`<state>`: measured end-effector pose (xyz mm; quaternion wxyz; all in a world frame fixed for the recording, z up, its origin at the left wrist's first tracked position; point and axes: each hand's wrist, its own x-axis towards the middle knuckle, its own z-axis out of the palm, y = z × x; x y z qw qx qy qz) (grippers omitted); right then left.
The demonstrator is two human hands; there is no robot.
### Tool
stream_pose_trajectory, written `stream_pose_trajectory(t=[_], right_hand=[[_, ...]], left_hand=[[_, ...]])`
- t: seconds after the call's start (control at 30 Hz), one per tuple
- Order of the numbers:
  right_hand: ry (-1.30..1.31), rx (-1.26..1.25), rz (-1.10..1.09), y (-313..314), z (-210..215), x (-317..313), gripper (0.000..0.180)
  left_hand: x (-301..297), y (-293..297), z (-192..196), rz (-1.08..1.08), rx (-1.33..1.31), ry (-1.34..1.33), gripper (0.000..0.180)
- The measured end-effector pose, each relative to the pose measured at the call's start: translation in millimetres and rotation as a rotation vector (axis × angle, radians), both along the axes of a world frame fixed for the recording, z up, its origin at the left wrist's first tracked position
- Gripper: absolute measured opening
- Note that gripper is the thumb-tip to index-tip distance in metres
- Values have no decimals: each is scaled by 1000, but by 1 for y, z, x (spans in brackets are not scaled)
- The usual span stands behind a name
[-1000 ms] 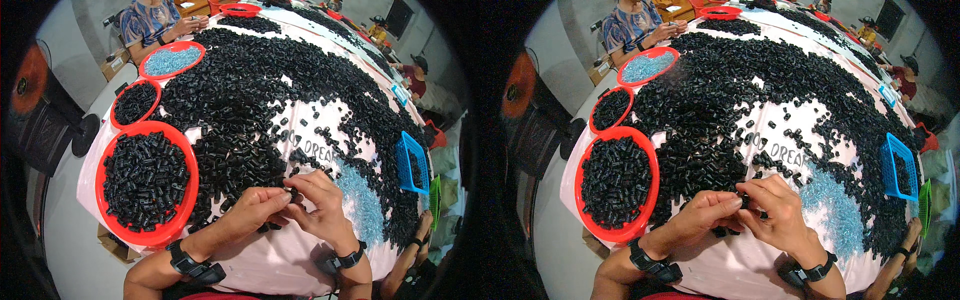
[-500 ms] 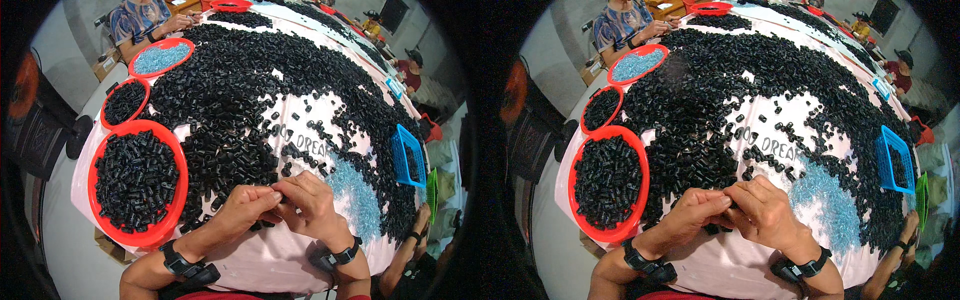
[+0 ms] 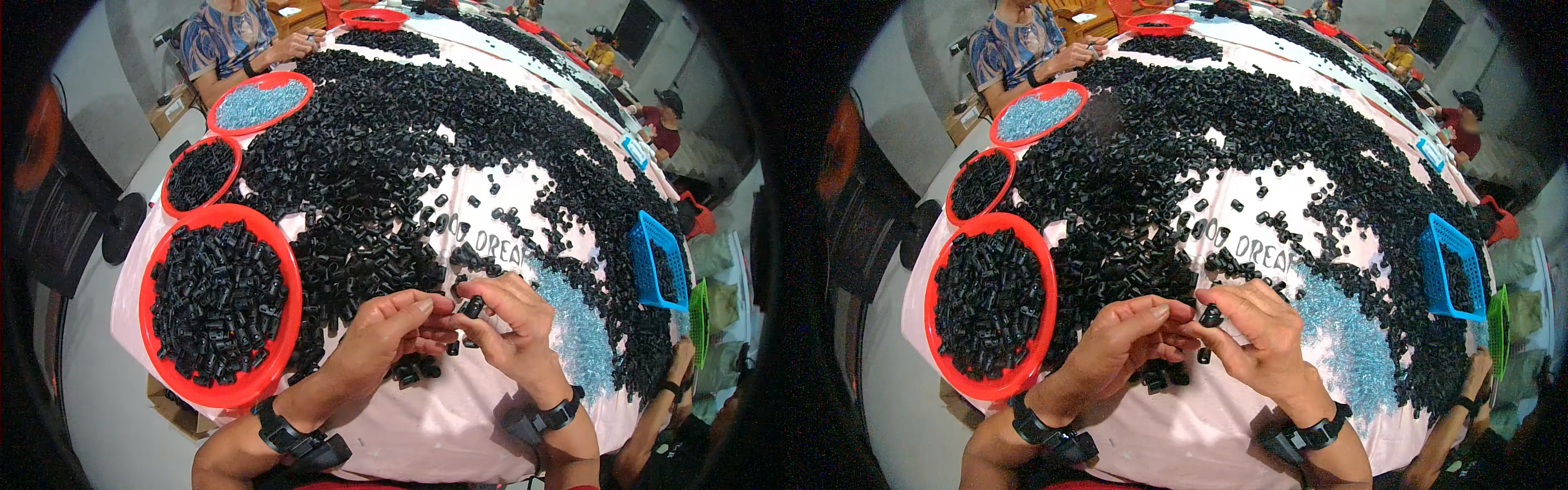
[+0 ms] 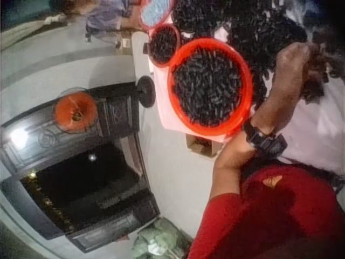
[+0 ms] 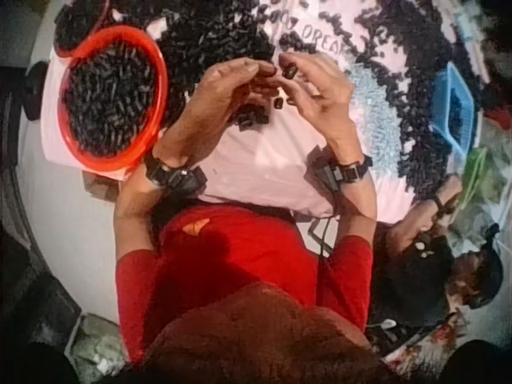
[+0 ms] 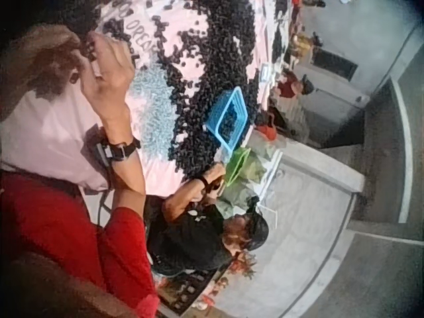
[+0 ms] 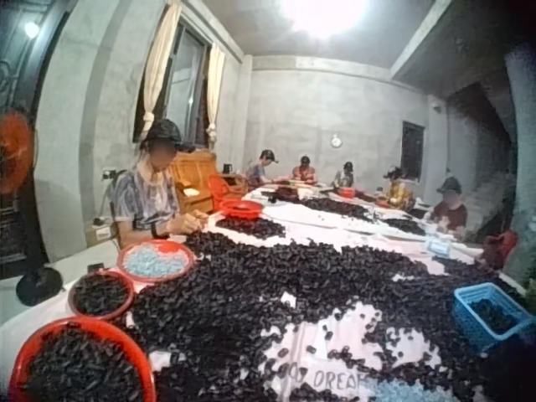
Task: Inspecting and sorting small black plastic shoe components on a production table.
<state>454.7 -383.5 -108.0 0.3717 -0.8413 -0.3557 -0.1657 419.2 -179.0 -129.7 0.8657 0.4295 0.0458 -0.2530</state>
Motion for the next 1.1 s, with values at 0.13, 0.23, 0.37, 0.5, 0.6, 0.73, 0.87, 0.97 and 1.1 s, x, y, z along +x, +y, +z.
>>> stream_pose_trajectory(t=[0.13, 0.23, 0.37, 0.5, 0.6, 0.73, 0.87, 0.97, 1.1], right_hand=[[-29, 48, -6, -2, -7, 2, 41], [-43, 39, 21, -1, -5, 3, 39], [-89, 12, 55, -1, -3, 2, 38], [-89, 15, 66, 0, 0, -1, 40], [-102, 40, 135, 0, -1, 0, 45], [-128, 44, 131, 3, 0, -1, 54], [-144, 49, 91, 3, 2, -2, 55], [-146, 21, 105, 0, -2, 0, 52], [-115, 26, 75, 0, -4, -1, 46]], left_hand=[[1, 0, -5, 9, 39, -61, 34], [0, 0, -5, 36, 92, -124, 33], [-1, 1, -3, 43, 155, -197, 33], [-7, -3, 1, 40, 137, -202, 31], [-10, -10, 6, -42, 164, -276, 31], [-7, -10, -1, -36, 191, -302, 30], [-6, -6, 0, -35, 92, -197, 28], [-5, -5, 0, -43, 104, -174, 29], [-4, -4, 6, -22, 115, -122, 32]])
